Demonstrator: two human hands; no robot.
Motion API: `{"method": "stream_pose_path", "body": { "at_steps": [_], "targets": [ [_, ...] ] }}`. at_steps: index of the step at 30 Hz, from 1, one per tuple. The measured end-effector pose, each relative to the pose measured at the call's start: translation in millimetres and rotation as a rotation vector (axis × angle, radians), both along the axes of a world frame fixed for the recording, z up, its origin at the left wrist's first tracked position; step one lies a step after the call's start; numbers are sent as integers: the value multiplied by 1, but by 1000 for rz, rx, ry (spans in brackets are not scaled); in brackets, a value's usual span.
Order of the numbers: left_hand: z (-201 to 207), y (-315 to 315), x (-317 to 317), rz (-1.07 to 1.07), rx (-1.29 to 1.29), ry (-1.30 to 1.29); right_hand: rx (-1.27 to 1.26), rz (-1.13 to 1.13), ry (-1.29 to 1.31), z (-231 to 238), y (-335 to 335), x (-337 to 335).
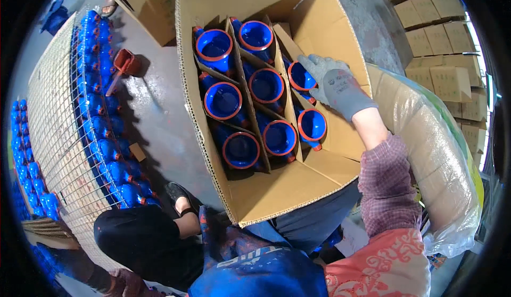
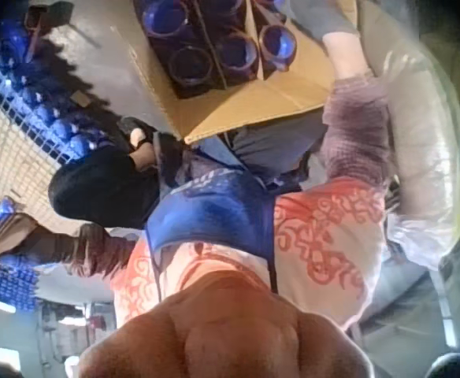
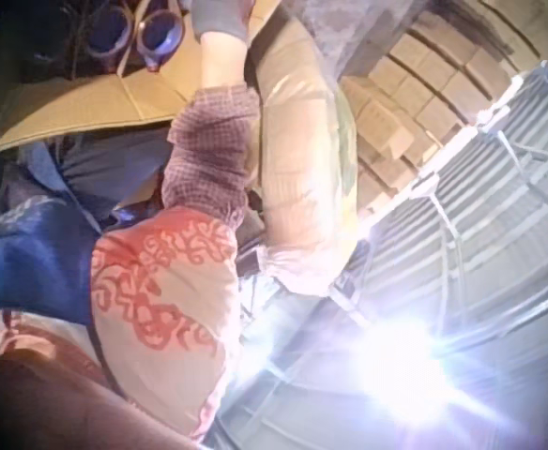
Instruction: The person sprays blue components with a silver canister and places them into cardboard boxes, occasionally using cardboard dividers to separate them.
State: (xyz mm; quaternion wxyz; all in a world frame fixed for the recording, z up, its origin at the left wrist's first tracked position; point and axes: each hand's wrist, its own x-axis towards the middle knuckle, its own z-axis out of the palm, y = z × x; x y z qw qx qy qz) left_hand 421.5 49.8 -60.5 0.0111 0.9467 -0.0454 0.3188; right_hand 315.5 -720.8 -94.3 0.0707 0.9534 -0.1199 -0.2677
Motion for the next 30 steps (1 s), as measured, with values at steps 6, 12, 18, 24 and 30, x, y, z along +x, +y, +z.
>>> {"method": "stream_pose_path", "body": {
  "at_steps": [6,12,18,24,30],
  "targets": [
    [-55,-30,66,-108,-245,212,-35,139,-16,-12,-6,-9],
    [-82,-52,84,-127,-254,290,265,87,-181,-4,-14,-8],
    [-84,-48,59,-171,-456,260,257,168,112,-23,-4,-41],
    [-109,-33,-44,101,-918,242,327,309,120,-44,9,-33],
    [-115,36,-84,197,-1953,-282,383,103,42,-66,-11,-65]
  ]
}}
